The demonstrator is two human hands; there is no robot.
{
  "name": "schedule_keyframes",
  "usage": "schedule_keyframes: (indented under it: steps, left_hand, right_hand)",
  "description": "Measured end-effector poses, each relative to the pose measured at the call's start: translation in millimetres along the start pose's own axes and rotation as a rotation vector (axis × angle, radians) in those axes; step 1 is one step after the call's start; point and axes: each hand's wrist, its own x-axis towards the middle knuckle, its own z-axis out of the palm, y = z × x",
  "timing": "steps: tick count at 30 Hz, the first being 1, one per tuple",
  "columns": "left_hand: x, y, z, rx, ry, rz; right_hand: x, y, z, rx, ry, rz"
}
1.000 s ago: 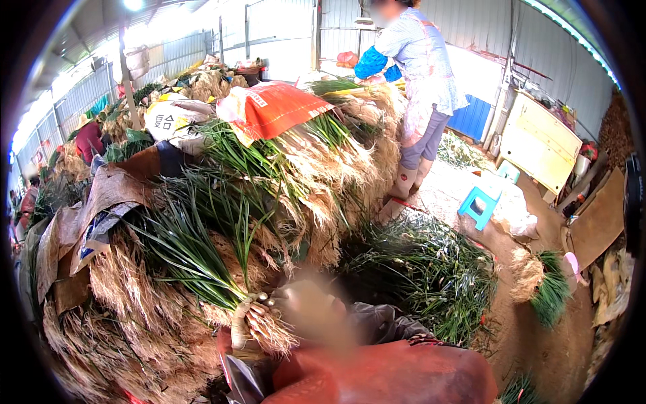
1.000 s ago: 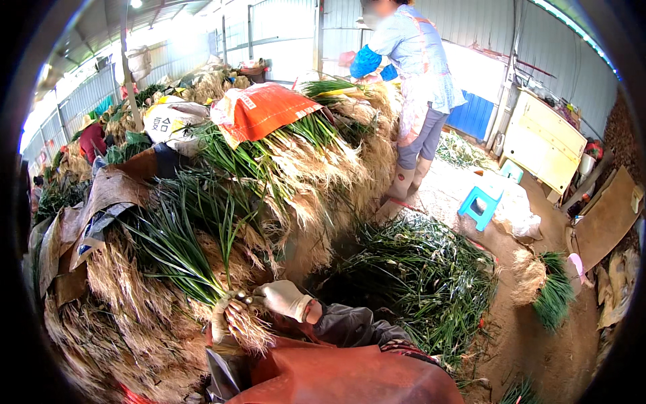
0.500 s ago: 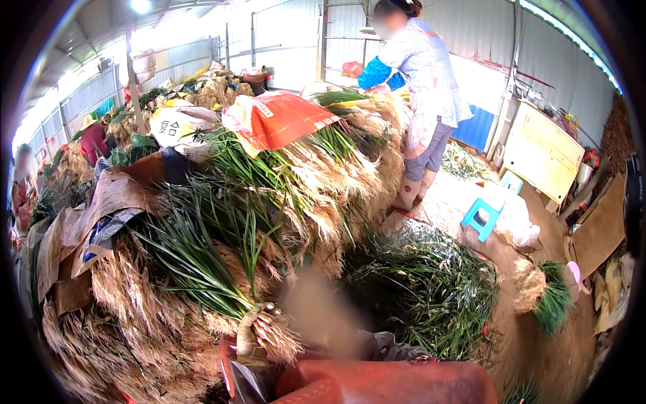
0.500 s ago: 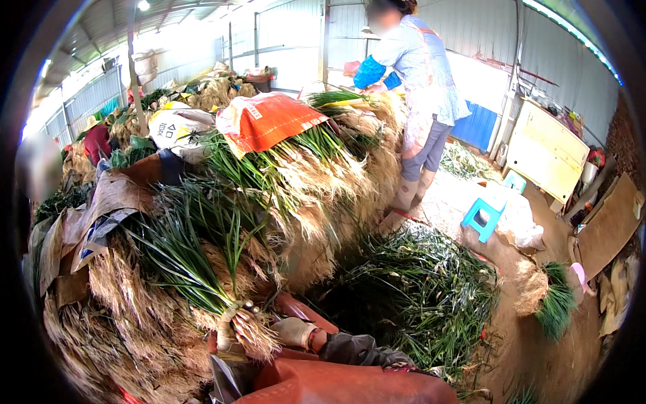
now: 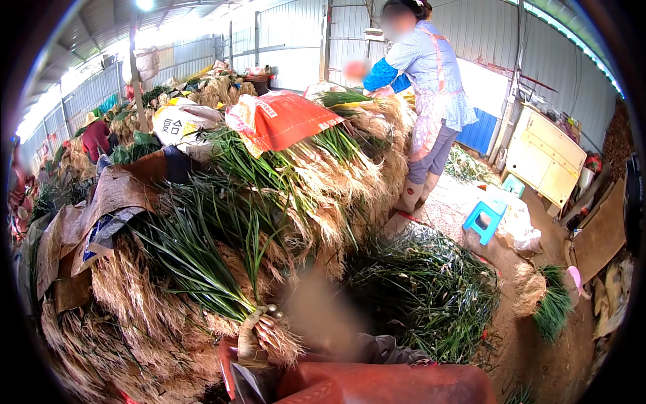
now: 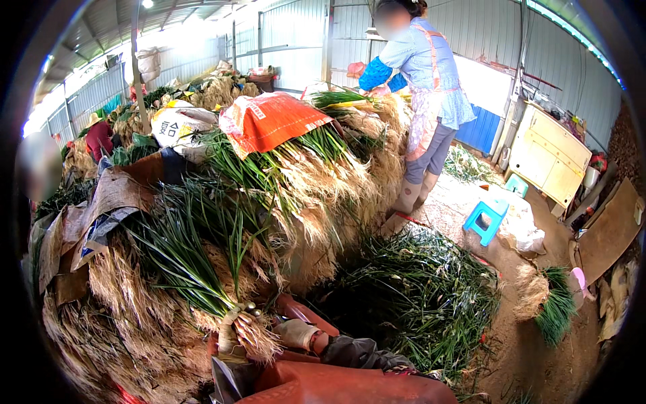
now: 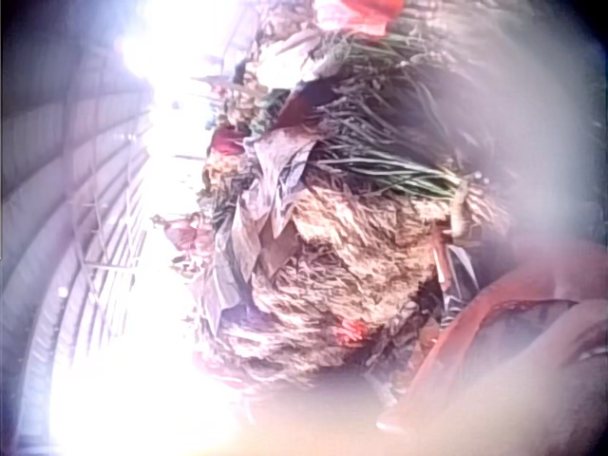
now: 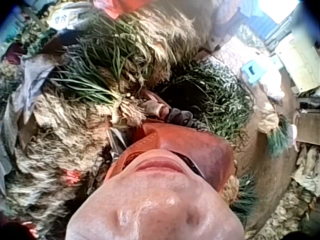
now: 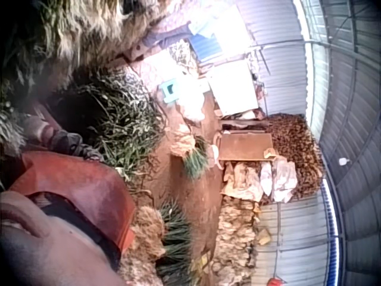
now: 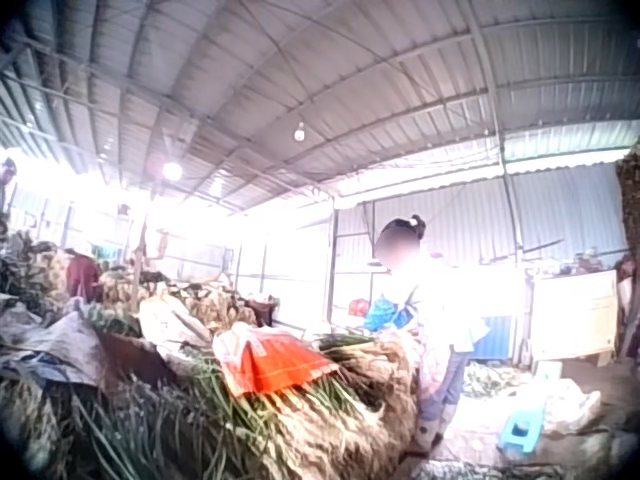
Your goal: The person sorts and bundles green stalks, then secures a bundle with a red tie.
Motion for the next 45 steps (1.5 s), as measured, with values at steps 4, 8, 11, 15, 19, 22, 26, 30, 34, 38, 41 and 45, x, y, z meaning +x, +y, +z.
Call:
schedule_keyframes:
  steps: [4, 8, 11, 15, 19, 22, 26, 30, 34, 38, 41, 45]
  left_hand:
    - [0, -1, 4, -0.020, 0.001, 0.010]
    - [0, 0, -2, -0.022, -0.017, 0.004]
    - [-3, 1, 5, -0.027, 0.001, 0.009]
    - [-2, 3, 8, 0.034, 0.039, -0.008]
    - [1, 0, 2, -0.085, 0.003, -0.066]
    - [-8, 7, 10, 0.049, 0.078, -0.053]
    - [4, -5, -2, -0.053, 0.001, -0.078]
    - [-2, -10, -20, -0.030, 0.042, -0.010]
    - [-1, -6, -31, 0.125, 0.029, -0.021]
    - [-12, 28, -6, 0.270, 0.086, 0.077]
    - [11, 98, 43, 0.313, -0.033, 0.243]
    - [69, 173, 108, 0.096, -0.417, 0.351]
  right_hand:
    - [-3, 1, -1, 0.013, 0.001, -0.005]
    - [-4, -5, -7, -0.017, -0.013, -0.020]
    - [-6, -18, -17, -0.025, -0.060, 0.050]
    - [-6, -12, -12, -0.022, -0.001, 0.031]
    - [-2, -1, 2, -0.054, 0.058, -0.028]
    - [-1, 2, 5, -0.045, 0.114, -0.085]
    - [-11, 6, -2, -0.057, 0.197, -0.122]
    - [-3, 10, 14, -0.070, 0.184, -0.150]
    - [1, 23, 21, -0.117, 0.235, -0.178]
    - [4, -8, -43, -0.378, 0.571, -0.171]
    - [6, -42, -108, -0.078, 0.688, -0.270]
    - [14, -31, -110, 0.797, 0.380, -0.023]
